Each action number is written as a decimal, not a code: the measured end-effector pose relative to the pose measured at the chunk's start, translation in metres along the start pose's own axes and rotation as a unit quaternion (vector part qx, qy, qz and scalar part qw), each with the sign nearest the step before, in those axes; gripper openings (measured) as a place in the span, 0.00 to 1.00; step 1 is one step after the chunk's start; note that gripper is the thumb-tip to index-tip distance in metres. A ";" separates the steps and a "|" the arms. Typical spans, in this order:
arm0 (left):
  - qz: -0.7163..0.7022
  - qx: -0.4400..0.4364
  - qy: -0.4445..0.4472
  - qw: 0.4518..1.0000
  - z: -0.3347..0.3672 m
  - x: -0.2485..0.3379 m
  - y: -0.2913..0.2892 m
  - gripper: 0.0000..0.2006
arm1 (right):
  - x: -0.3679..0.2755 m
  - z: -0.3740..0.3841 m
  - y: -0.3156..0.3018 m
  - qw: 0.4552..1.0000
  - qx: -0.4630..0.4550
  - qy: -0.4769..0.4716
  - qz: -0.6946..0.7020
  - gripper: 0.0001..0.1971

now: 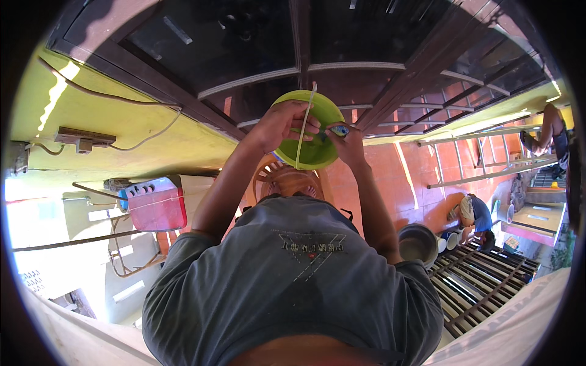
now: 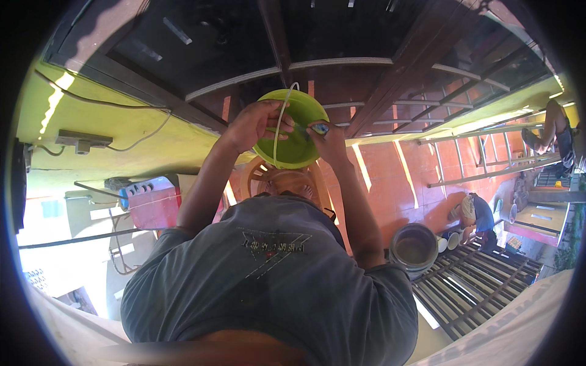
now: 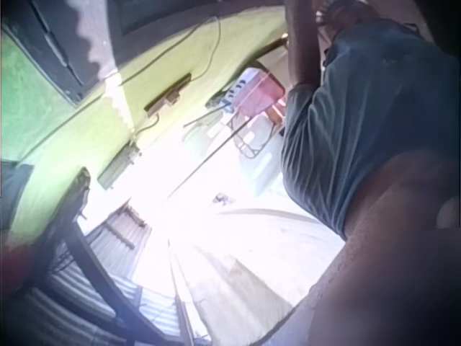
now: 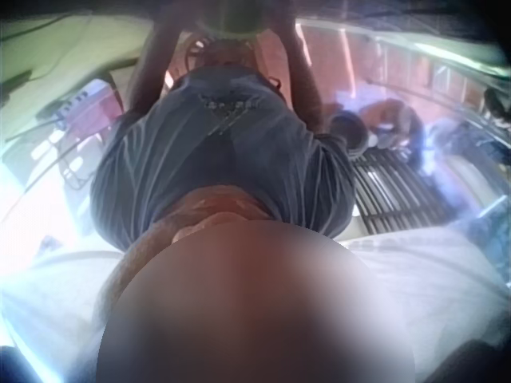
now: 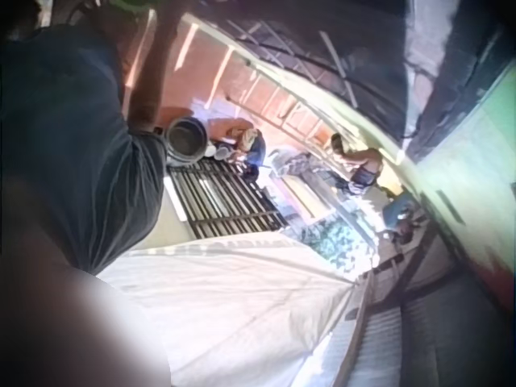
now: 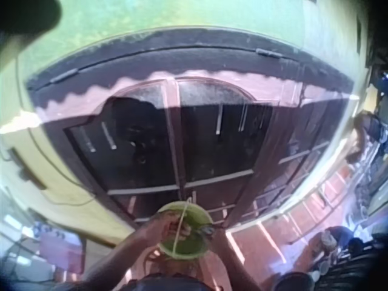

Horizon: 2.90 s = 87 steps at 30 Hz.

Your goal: The person moves a wooden chair, picks up a bucket, and uses a paintbrush to apply green paint to the exterior wall above a window. The person repeatedly dips the brush into the bucket and paints the wall surface.

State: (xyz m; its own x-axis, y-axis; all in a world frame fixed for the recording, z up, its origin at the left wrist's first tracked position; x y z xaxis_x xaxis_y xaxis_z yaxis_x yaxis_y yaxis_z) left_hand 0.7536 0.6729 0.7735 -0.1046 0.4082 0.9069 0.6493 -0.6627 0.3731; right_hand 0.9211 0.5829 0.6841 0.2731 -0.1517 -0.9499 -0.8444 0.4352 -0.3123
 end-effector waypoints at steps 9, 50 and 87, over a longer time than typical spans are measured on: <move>0.019 -0.001 -0.009 1.000 -0.009 -0.001 -0.008 0.21 | -0.018 -0.003 0.013 0.998 0.022 0.011 -0.062 0.09; -0.025 0.009 -0.021 0.999 0.029 -0.029 -0.021 0.18 | 0.042 -0.011 -0.023 0.956 0.133 0.120 0.233 0.09; 0.001 -0.004 -0.012 1.000 0.028 -0.008 -0.005 0.13 | 0.112 -0.026 -0.070 0.708 0.142 0.231 0.653 0.08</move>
State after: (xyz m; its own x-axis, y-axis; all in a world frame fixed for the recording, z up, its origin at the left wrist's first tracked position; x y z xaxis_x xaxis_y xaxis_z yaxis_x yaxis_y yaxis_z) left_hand 0.7723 0.6903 0.7593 -0.0853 0.4220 0.9026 0.6427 -0.6689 0.3735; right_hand 0.9990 0.5125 0.5995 -0.8893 0.2979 -0.3469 -0.0944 0.6227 0.7768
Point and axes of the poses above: each hand's wrist, its own z-axis towards the middle knuckle, its own y-axis out of the palm, x = y × z, the point moved 8 cm from there along z, towards the middle knuckle, and after that the axes turned 12 degrees about y, right-handed, at the moved point
